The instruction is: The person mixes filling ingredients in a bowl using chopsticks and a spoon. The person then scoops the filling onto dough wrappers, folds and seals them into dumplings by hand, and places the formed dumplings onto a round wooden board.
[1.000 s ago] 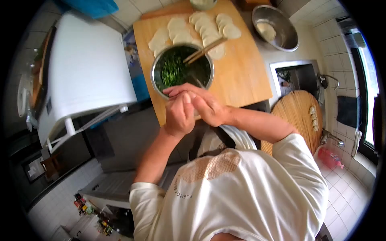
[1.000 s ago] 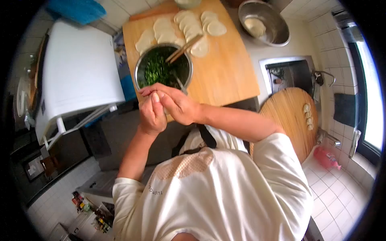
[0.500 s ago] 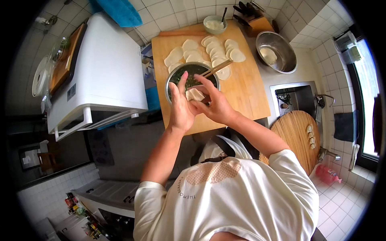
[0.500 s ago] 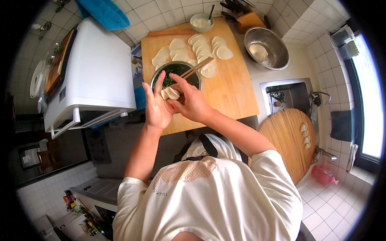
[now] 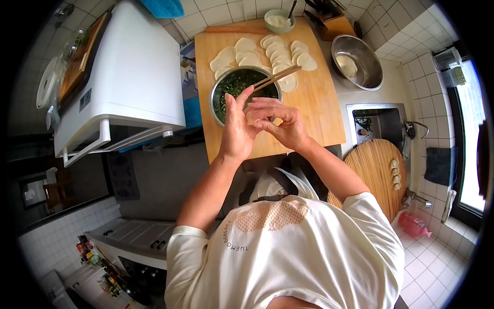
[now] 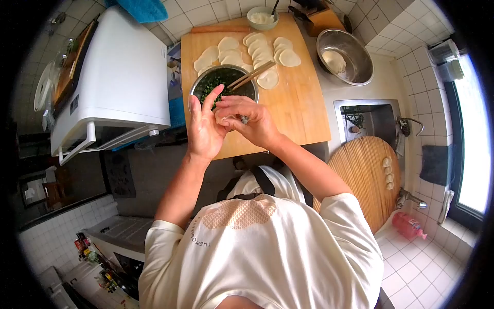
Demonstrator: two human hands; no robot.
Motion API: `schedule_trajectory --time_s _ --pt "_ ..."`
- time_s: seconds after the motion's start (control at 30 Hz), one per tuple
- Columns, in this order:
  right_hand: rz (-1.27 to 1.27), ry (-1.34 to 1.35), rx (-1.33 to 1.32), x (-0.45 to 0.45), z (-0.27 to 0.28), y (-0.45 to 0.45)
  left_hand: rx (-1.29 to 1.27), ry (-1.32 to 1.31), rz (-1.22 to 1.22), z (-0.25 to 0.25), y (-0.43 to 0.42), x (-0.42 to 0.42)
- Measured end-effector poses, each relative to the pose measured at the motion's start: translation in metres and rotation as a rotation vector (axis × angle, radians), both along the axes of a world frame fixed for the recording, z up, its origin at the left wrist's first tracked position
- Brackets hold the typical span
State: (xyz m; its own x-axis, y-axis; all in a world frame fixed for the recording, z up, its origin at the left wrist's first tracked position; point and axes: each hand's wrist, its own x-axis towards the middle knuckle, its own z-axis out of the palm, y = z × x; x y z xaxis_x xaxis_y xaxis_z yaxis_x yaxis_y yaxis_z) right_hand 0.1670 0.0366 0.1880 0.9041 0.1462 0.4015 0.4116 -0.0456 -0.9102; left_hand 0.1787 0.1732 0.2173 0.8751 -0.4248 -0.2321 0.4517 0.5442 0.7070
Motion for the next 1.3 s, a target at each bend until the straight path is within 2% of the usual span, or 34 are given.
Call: schedule_trajectory --time_s 0.1,0.2,0.3,0.37,0.43,0.57,0.67,0.9,0.97,1.0,1.07,1.1,1.17,1.23,1.3 --pt "-0.002 -0.034 -0.002 0.001 -0.004 -0.002 0.015 0.035 0.040 -0.003 -0.003 -0.001" --pt "-0.006 0.044 0.092 -0.001 -0.005 -0.004 -0.028 0.074 0.026 -0.009 -0.001 -0.002" --pt "0.019 0.072 -0.001 -0.001 -0.006 -0.009 -0.112 0.133 -0.025 -0.015 0.001 -0.002" --pt "-0.056 -0.011 -0.163 -0.002 0.001 -0.009 -0.144 0.178 -0.035 -0.022 0.004 -0.001" --pt "-0.022 -0.071 -0.263 -0.001 0.014 -0.009 -0.206 0.063 -0.212 -0.026 0.008 0.002" --pt "0.041 -0.295 -0.509 0.006 0.020 -0.013 -0.132 0.188 -0.100 -0.009 -0.002 -0.005" --pt "0.036 -0.336 -0.558 0.009 0.023 -0.015 -0.099 0.203 -0.105 -0.010 -0.003 -0.005" --pt "0.071 -0.300 -0.548 0.011 0.018 -0.020 -0.118 0.237 -0.081 -0.015 -0.009 -0.008" --pt "0.027 -0.292 -0.708 0.006 0.032 -0.019 -0.150 0.255 -0.077 -0.017 -0.008 -0.006" --pt "0.022 -0.296 -0.707 0.004 0.031 -0.019 -0.196 0.301 -0.017 -0.016 -0.006 -0.005" --pt "-0.071 -0.102 -0.197 0.003 0.022 -0.021 -0.362 0.300 0.057 -0.018 -0.003 -0.003" --pt "-0.074 -0.108 -0.194 0.001 0.015 -0.022 -0.359 0.294 0.054 -0.015 -0.004 -0.003" --pt "-0.184 0.018 -0.022 -0.003 -0.005 -0.024 -0.386 0.357 0.149 -0.009 -0.007 -0.001" --pt "-0.231 0.049 0.058 -0.006 -0.022 -0.018 -0.434 0.338 0.115 -0.016 -0.008 0.001" --pt "-0.252 0.116 0.267 -0.007 -0.027 -0.013 -0.553 0.270 0.069 -0.021 -0.013 0.003"
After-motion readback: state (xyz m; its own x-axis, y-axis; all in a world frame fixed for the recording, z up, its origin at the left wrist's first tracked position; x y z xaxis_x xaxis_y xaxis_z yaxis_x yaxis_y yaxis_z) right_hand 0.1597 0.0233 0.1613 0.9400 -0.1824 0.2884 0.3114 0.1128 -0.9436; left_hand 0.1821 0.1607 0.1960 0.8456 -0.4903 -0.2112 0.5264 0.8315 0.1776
